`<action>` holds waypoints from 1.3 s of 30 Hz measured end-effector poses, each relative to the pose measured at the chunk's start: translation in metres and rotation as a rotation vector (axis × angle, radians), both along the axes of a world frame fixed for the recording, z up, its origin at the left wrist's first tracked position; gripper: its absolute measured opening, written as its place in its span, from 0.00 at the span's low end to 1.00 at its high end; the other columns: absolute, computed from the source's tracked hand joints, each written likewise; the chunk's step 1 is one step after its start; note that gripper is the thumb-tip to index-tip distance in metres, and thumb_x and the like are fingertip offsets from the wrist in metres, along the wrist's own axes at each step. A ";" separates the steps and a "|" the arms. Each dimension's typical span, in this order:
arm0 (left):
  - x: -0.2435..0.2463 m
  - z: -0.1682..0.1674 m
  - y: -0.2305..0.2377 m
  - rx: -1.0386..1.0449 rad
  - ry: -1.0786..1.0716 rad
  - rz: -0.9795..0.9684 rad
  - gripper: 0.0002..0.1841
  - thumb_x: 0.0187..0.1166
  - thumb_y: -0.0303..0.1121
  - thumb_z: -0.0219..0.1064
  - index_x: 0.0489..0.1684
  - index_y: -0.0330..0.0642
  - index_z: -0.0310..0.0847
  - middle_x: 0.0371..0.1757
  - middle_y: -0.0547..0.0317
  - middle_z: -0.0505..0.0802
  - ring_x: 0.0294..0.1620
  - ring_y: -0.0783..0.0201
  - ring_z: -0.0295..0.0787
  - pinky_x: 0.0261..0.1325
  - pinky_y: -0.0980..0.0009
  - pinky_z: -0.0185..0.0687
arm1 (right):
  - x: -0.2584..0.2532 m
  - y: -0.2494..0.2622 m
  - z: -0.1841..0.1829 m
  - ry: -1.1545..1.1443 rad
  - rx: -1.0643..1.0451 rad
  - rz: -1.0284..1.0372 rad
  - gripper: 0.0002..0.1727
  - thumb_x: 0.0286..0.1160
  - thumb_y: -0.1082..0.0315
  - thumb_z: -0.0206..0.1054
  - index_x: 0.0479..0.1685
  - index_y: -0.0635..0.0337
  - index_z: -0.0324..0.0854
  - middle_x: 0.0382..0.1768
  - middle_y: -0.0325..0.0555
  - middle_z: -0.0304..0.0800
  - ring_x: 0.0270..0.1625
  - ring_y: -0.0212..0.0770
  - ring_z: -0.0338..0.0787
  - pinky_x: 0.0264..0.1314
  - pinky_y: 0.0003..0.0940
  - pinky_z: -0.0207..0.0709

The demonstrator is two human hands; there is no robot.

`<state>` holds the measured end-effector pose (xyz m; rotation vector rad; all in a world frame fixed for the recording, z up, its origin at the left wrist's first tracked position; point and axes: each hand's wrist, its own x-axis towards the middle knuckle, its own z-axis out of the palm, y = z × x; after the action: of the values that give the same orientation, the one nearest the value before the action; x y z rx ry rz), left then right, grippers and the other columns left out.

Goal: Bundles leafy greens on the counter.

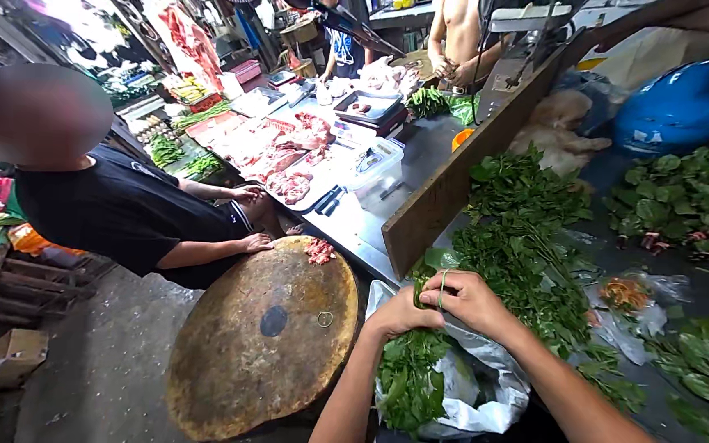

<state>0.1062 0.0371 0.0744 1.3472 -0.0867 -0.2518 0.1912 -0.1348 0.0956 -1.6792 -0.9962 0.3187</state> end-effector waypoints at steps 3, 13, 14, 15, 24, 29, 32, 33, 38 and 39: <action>-0.003 0.002 -0.001 0.181 0.067 -0.008 0.14 0.65 0.21 0.77 0.49 0.40 0.86 0.38 0.70 0.94 0.38 0.78 0.89 0.48 0.75 0.87 | -0.005 0.002 -0.011 -0.039 0.018 -0.020 0.11 0.74 0.57 0.74 0.37 0.56 0.93 0.37 0.38 0.92 0.40 0.23 0.85 0.46 0.19 0.79; -0.041 0.011 0.017 1.701 0.575 -0.148 0.11 0.78 0.23 0.63 0.54 0.29 0.85 0.55 0.31 0.90 0.58 0.31 0.87 0.52 0.34 0.81 | -0.013 -0.032 -0.048 0.227 -0.197 -0.121 0.18 0.88 0.60 0.58 0.60 0.62 0.87 0.44 0.47 0.94 0.37 0.36 0.93 0.43 0.36 0.91; -0.047 0.005 0.029 1.730 0.682 -0.147 0.13 0.79 0.22 0.64 0.57 0.26 0.83 0.59 0.29 0.88 0.60 0.30 0.86 0.54 0.35 0.81 | -0.017 -0.034 -0.057 0.291 -0.199 -0.101 0.19 0.88 0.60 0.58 0.60 0.64 0.86 0.41 0.46 0.94 0.34 0.35 0.92 0.40 0.35 0.90; -0.056 -0.002 0.045 1.718 0.776 -0.127 0.16 0.79 0.23 0.65 0.61 0.23 0.80 0.64 0.27 0.85 0.66 0.30 0.83 0.61 0.35 0.80 | -0.024 -0.034 -0.065 0.363 -0.189 -0.081 0.19 0.87 0.61 0.58 0.59 0.66 0.86 0.39 0.45 0.93 0.31 0.33 0.91 0.37 0.31 0.89; -0.160 -0.064 0.146 1.516 0.938 0.357 0.23 0.92 0.26 0.45 0.80 0.20 0.65 0.82 0.26 0.73 0.86 0.35 0.67 0.86 0.45 0.61 | -0.103 0.014 -0.092 0.699 -0.259 0.307 0.15 0.85 0.68 0.58 0.59 0.66 0.86 0.30 0.39 0.91 0.24 0.29 0.87 0.29 0.26 0.85; -0.126 -0.026 0.098 1.571 0.880 -0.092 0.16 0.82 0.32 0.66 0.60 0.31 0.83 0.60 0.30 0.89 0.62 0.30 0.85 0.58 0.30 0.78 | -0.109 0.043 -0.101 0.366 -0.358 0.340 0.19 0.86 0.68 0.61 0.68 0.68 0.84 0.58 0.61 0.91 0.56 0.51 0.93 0.64 0.48 0.85; -0.129 -0.021 0.069 1.308 0.577 -0.020 0.17 0.80 0.37 0.68 0.57 0.32 0.86 0.54 0.34 0.92 0.59 0.36 0.89 0.59 0.34 0.82 | -0.110 0.059 -0.104 0.292 -0.101 0.220 0.20 0.85 0.70 0.58 0.66 0.76 0.82 0.65 0.69 0.86 0.66 0.55 0.89 0.74 0.50 0.80; -0.130 -0.024 0.063 1.179 0.447 0.047 0.17 0.84 0.38 0.66 0.55 0.30 0.86 0.53 0.34 0.92 0.58 0.38 0.90 0.63 0.38 0.82 | -0.111 0.064 -0.103 0.350 0.008 0.168 0.21 0.86 0.70 0.55 0.67 0.79 0.79 0.64 0.67 0.86 0.64 0.50 0.90 0.70 0.46 0.83; -0.103 -0.013 0.040 0.682 0.334 0.504 0.20 0.74 0.39 0.76 0.51 0.28 0.85 0.45 0.38 0.91 0.48 0.47 0.89 0.57 0.45 0.82 | -0.106 0.104 -0.090 0.614 0.425 0.006 0.36 0.89 0.54 0.52 0.86 0.75 0.51 0.71 0.47 0.82 0.63 0.32 0.88 0.66 0.33 0.84; -0.097 -0.013 0.042 0.689 0.354 0.598 0.19 0.72 0.37 0.75 0.54 0.31 0.85 0.47 0.38 0.92 0.50 0.46 0.90 0.57 0.44 0.83 | -0.109 0.116 -0.083 0.626 0.428 -0.053 0.39 0.88 0.54 0.52 0.87 0.75 0.47 0.72 0.49 0.81 0.64 0.32 0.87 0.67 0.32 0.83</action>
<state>0.0090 0.0788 0.0619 1.9120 0.7521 0.0013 0.0818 -0.0184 0.0131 -1.1059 -0.5007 0.5152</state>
